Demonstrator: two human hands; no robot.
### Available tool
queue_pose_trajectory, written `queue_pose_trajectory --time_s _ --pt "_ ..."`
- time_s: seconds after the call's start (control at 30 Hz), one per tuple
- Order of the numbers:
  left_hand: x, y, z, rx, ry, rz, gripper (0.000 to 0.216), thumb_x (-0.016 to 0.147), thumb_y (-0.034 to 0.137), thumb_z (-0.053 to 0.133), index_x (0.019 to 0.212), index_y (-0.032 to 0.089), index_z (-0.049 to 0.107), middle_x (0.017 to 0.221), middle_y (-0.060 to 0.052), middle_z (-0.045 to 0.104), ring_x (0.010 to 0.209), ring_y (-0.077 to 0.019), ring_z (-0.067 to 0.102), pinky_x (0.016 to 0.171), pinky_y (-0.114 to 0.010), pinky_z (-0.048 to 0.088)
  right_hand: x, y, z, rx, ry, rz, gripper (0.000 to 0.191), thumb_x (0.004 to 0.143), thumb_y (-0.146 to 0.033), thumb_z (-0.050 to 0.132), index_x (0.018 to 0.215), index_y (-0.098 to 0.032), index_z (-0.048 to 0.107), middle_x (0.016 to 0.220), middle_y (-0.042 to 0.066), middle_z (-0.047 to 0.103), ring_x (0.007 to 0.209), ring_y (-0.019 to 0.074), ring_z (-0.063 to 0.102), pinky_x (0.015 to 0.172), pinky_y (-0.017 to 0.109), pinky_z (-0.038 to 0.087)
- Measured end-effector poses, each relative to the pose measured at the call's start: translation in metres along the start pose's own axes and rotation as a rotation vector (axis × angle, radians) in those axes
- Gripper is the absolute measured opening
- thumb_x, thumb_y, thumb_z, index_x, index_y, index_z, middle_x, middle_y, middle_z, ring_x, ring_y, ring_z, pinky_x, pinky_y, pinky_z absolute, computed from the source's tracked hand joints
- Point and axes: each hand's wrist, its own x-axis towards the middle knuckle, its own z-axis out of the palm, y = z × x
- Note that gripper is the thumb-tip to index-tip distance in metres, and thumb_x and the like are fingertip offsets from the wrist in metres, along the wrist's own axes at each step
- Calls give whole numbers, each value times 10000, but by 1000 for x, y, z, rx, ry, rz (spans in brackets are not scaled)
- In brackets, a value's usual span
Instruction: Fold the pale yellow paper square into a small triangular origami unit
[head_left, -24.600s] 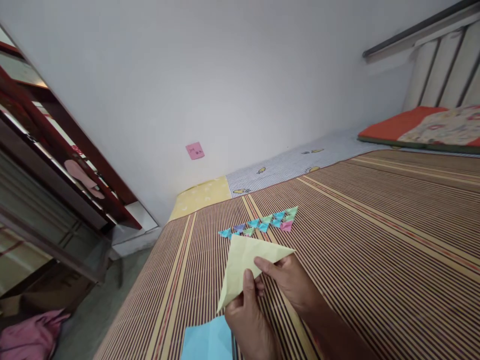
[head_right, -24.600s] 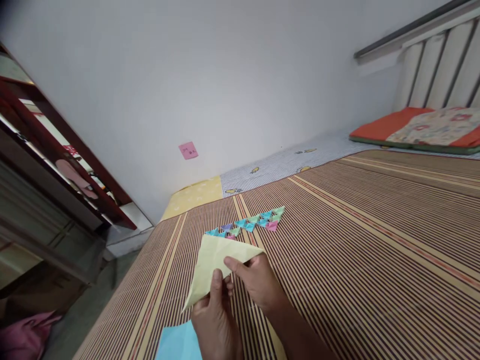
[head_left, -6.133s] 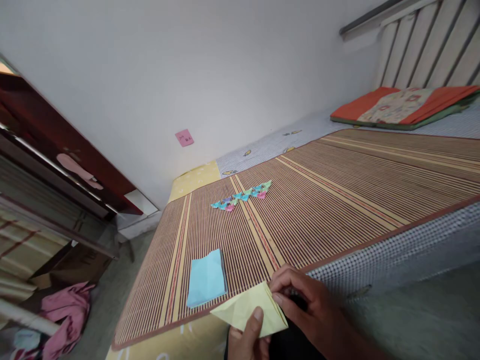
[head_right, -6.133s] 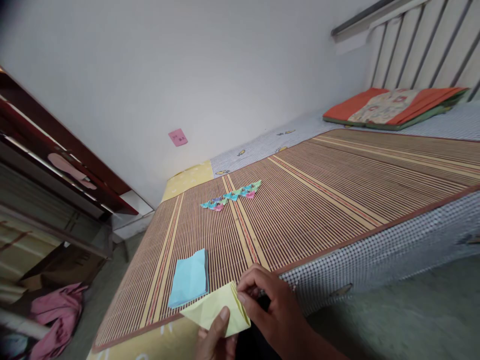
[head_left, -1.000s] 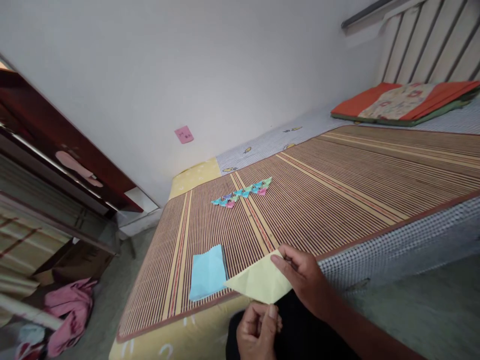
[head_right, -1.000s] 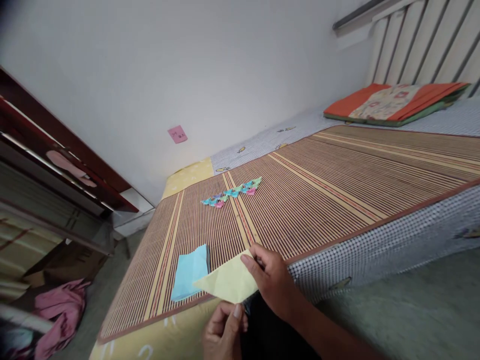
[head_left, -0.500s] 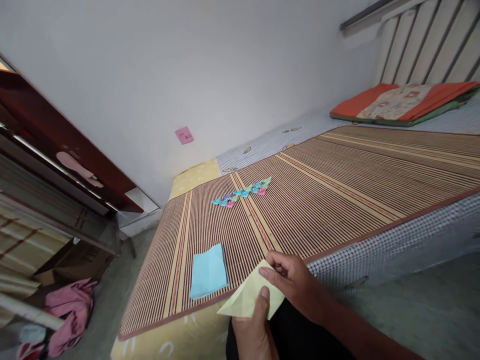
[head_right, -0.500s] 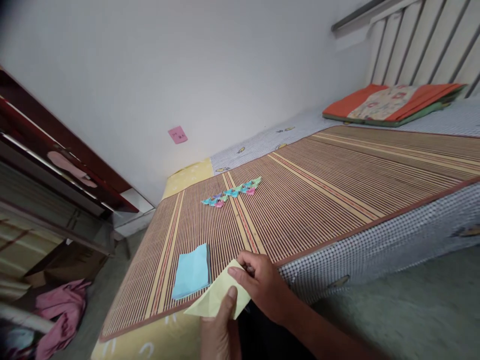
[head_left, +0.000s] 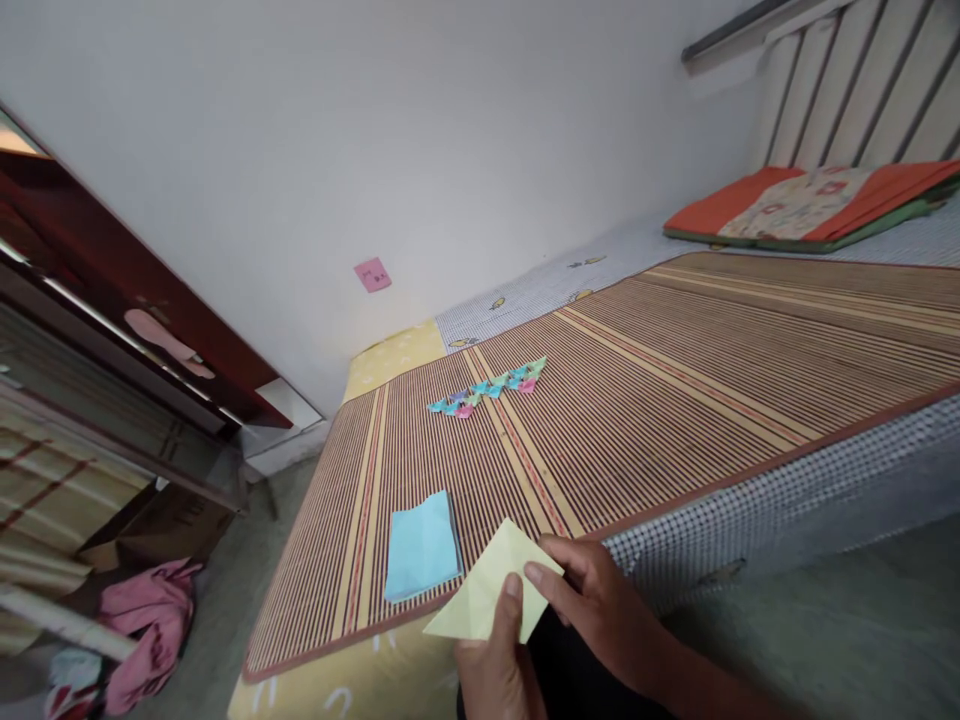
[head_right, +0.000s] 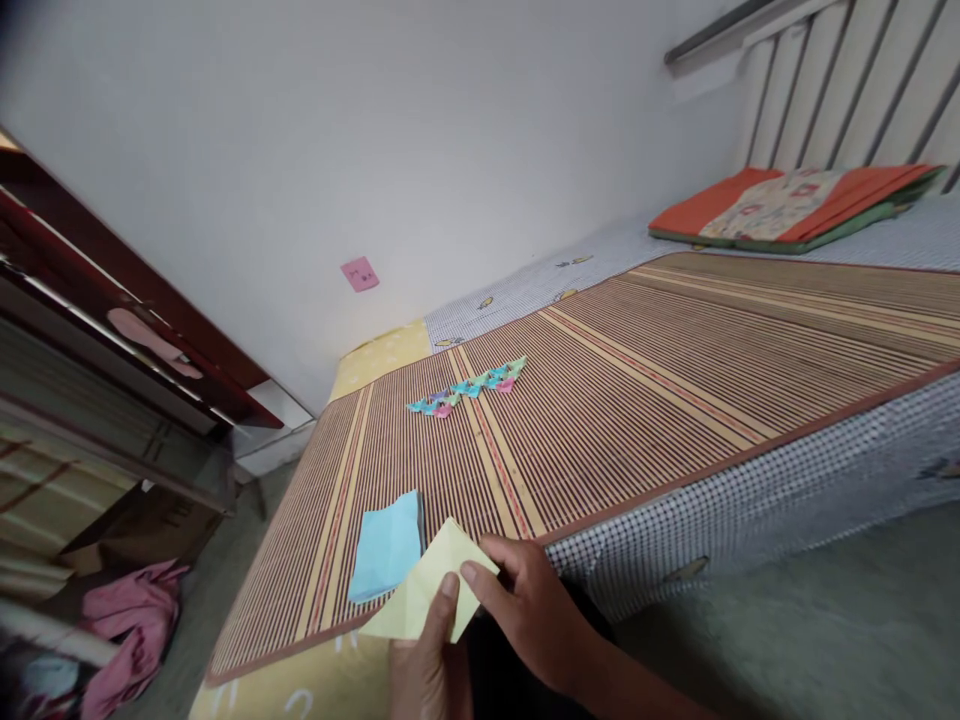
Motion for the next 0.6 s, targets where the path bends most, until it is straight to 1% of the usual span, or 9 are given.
queue_pose_trajectory --time_s 0.07,0.13,0.23,0.3,0.37,0.47,0.53,0.6 --pt "1 2 1 -21 -5 13 603 715 209 819 1282 199 614 1114 -99 769 1122 -313 688 947 -417 576 3 4 -7 -14 38 -35 398 947 -399 531 620 -213 400 572 -59 368 549 115 378 530 257 315" --pt "2 4 0 5 -9 34 615 691 234 840 1265 179 624 1089 -105 776 1096 -318 699 916 -408 588 7 7 -15 35 56 -33 392 959 -406 522 633 -208 432 582 -54 403 558 117 402 552 257 342" --pt "3 2 -4 148 -23 81 532 654 287 870 1126 117 696 1005 -138 788 1028 -327 724 849 -370 601 10 6 -24 99 -1 15 299 950 -423 548 773 -183 570 657 -34 497 613 128 465 588 255 379" --pt "4 -2 -8 256 -53 113 471 621 321 887 1008 100 734 970 -156 790 970 -337 738 819 -374 603 10 3 -26 79 -46 44 247 920 -405 600 833 -174 605 683 -32 501 632 126 460 586 249 368" --pt "5 -7 -11 330 -73 153 434 586 335 898 923 104 751 952 -160 791 924 -340 745 816 -384 600 8 1 -26 56 -55 59 244 899 -378 626 767 -181 571 654 -45 451 611 117 417 559 242 336" --pt "6 -12 -14 403 -68 192 384 556 334 900 838 116 756 894 -155 796 864 -337 752 800 -385 598 7 -1 -26 35 -55 66 306 896 -373 620 689 -196 480 623 -59 373 587 109 355 525 240 291" --pt "6 -12 -16 429 -57 189 378 535 319 904 817 117 756 856 -154 795 834 -340 755 773 -385 602 8 -2 -29 18 -85 73 317 883 -382 633 685 -197 468 624 -62 349 591 109 340 522 240 277" --pt "6 -11 -17 436 -57 178 397 524 314 904 834 113 759 842 -158 794 821 -344 755 756 -385 604 9 -4 -34 8 -135 81 307 868 -385 646 690 -190 490 626 -60 354 598 111 346 529 241 277"
